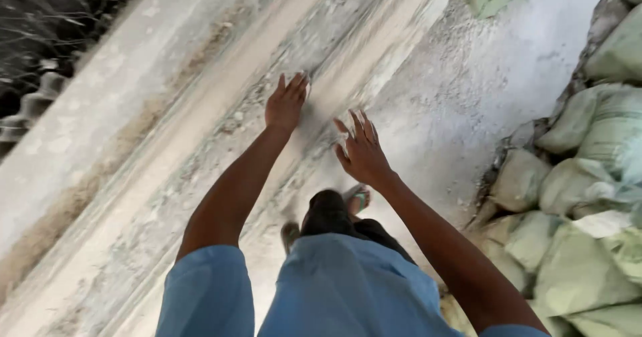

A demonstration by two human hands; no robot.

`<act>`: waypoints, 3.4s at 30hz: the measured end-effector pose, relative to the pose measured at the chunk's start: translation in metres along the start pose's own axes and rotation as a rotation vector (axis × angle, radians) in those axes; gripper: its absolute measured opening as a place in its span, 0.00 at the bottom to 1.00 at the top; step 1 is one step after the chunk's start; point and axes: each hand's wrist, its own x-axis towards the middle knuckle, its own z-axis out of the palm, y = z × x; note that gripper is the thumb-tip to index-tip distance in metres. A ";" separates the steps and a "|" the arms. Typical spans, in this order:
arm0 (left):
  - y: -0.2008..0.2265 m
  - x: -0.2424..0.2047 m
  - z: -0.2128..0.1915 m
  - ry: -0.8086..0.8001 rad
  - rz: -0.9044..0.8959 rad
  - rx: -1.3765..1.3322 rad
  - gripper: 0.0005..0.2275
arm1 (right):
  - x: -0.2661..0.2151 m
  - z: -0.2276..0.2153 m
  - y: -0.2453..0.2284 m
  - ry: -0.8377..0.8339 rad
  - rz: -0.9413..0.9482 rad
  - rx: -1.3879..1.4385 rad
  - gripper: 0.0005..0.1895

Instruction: The person lays strands of white fiberglass onto a long, rectangular mold. They then scoop a white paste from a bucket and spread it over the fiberglass using their hands, smoothing the material along the length of the mold.

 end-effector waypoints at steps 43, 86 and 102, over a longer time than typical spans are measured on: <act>-0.028 0.393 -0.411 0.670 -0.580 -0.900 0.17 | 0.491 -0.253 0.598 -0.213 -0.404 0.436 0.06; 0.163 0.499 -0.320 0.485 -1.582 -1.168 0.06 | 0.393 -0.165 0.564 -0.473 -0.919 -0.003 0.26; 0.183 0.474 -0.344 0.288 -1.171 -0.851 0.24 | 0.364 -0.015 0.734 -0.659 0.313 1.308 0.14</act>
